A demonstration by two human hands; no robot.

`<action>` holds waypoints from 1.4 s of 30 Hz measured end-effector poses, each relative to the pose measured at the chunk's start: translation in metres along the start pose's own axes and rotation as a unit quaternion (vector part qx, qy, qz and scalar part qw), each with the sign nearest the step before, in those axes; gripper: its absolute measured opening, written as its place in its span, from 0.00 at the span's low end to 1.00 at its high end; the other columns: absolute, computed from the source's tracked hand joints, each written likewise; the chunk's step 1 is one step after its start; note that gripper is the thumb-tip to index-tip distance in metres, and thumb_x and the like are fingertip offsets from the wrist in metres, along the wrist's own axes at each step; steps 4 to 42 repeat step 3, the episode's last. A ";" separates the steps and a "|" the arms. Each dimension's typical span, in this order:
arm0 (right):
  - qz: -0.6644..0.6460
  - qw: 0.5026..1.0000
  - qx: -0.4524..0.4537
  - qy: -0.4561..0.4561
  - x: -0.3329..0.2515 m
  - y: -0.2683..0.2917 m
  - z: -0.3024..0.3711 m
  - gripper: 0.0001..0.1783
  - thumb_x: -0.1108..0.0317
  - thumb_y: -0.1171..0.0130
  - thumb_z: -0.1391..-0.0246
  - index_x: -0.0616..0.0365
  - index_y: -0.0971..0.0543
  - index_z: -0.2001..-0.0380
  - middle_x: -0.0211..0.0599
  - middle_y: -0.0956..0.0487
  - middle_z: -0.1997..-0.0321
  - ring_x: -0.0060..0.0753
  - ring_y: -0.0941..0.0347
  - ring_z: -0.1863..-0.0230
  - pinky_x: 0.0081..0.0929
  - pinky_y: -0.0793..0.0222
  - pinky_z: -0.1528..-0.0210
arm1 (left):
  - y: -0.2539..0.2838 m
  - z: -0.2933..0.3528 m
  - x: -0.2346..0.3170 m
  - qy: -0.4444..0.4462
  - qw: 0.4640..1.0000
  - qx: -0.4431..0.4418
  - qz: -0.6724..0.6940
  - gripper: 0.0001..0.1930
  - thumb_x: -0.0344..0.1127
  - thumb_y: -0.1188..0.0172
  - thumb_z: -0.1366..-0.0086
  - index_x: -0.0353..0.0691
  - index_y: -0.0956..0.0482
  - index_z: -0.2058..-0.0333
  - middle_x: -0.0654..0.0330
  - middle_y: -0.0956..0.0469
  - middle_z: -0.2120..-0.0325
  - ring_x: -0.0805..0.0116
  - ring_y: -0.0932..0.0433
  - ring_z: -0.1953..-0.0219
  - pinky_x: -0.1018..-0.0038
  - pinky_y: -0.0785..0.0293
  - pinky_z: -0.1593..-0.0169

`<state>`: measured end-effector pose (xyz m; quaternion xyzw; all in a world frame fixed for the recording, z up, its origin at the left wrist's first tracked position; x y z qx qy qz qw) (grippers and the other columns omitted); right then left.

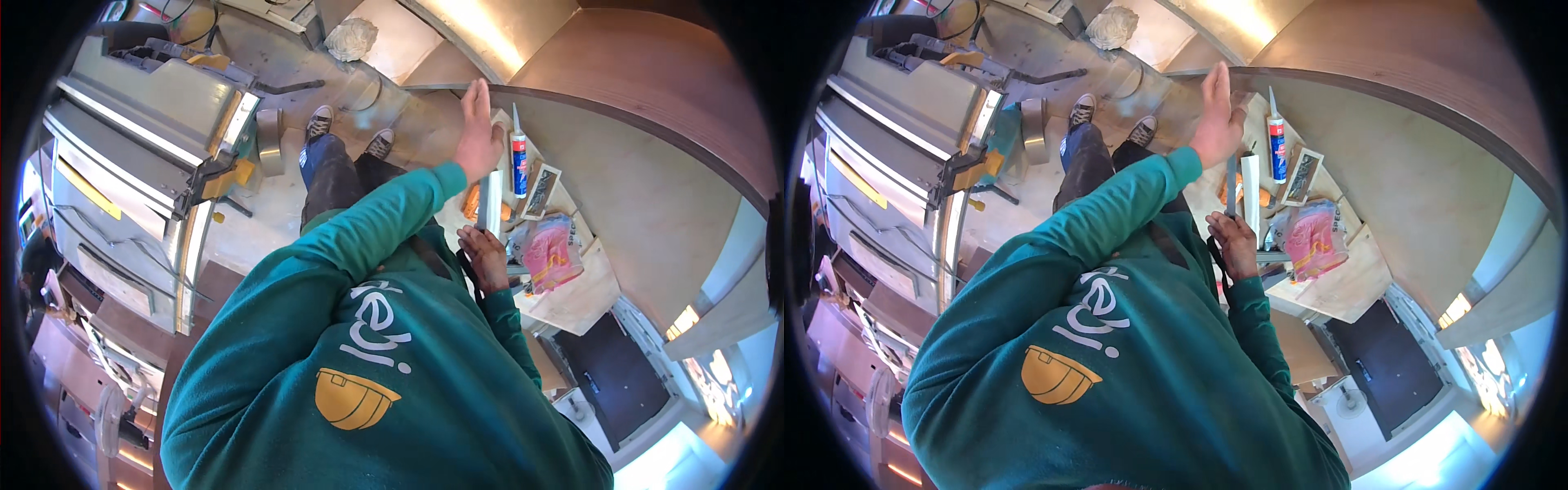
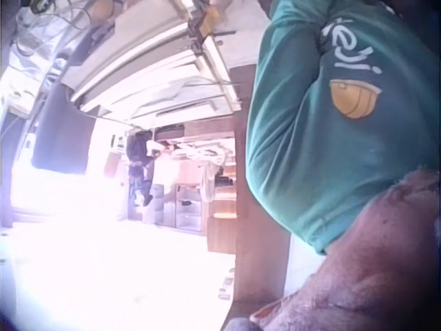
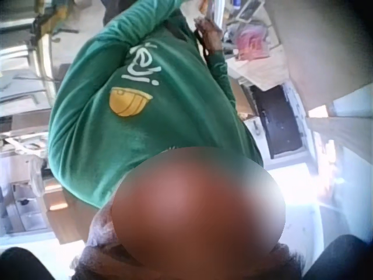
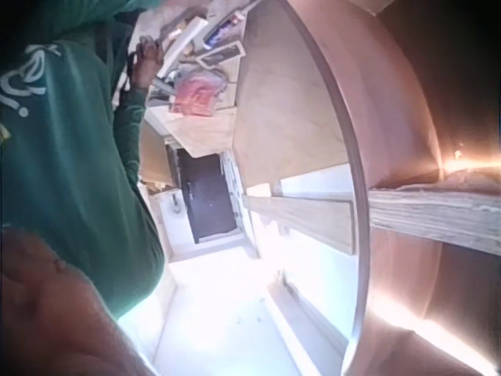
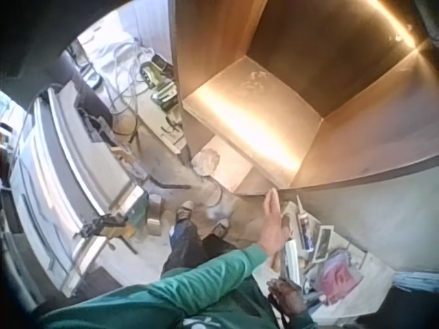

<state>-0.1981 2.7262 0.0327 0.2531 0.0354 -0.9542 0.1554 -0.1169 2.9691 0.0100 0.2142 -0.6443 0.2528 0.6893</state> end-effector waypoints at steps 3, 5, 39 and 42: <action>0.054 0.998 0.009 -0.001 -0.009 0.019 -0.006 0.25 0.60 0.40 0.38 0.66 0.32 0.46 0.44 0.21 0.52 0.40 0.22 0.47 0.35 0.27 0.44 | -0.006 -0.013 0.000 0.000 1.000 -0.018 0.005 0.41 0.23 0.50 0.38 0.29 0.64 0.31 0.36 0.64 0.31 0.37 0.61 0.28 0.60 0.54 0.27; 0.054 0.998 0.009 -0.001 -0.009 0.019 -0.006 0.25 0.60 0.40 0.38 0.66 0.32 0.46 0.44 0.21 0.52 0.40 0.22 0.47 0.35 0.27 0.44 | -0.006 -0.013 0.000 0.000 1.000 -0.018 0.005 0.41 0.23 0.50 0.38 0.29 0.64 0.31 0.36 0.64 0.31 0.37 0.61 0.28 0.60 0.54 0.27; 0.054 0.998 0.009 -0.001 -0.009 0.019 -0.006 0.25 0.60 0.40 0.38 0.66 0.32 0.46 0.44 0.21 0.52 0.40 0.22 0.47 0.35 0.27 0.44 | -0.006 -0.013 0.000 0.000 1.000 -0.018 0.005 0.41 0.23 0.50 0.38 0.29 0.64 0.31 0.36 0.64 0.31 0.37 0.61 0.28 0.60 0.54 0.27; 0.054 0.998 0.009 -0.001 -0.009 0.019 -0.006 0.25 0.60 0.40 0.38 0.66 0.32 0.46 0.44 0.21 0.52 0.40 0.22 0.47 0.35 0.27 0.44 | -0.006 -0.013 0.000 0.000 1.000 -0.018 0.005 0.41 0.23 0.50 0.38 0.29 0.64 0.31 0.36 0.64 0.31 0.37 0.61 0.28 0.60 0.54 0.27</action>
Point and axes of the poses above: each hand's wrist, its own z-axis away from the middle knuckle, its own y-axis out of the back of the hand, x = y × z, the point moved 3 cm from there along -z, towards the middle knuckle
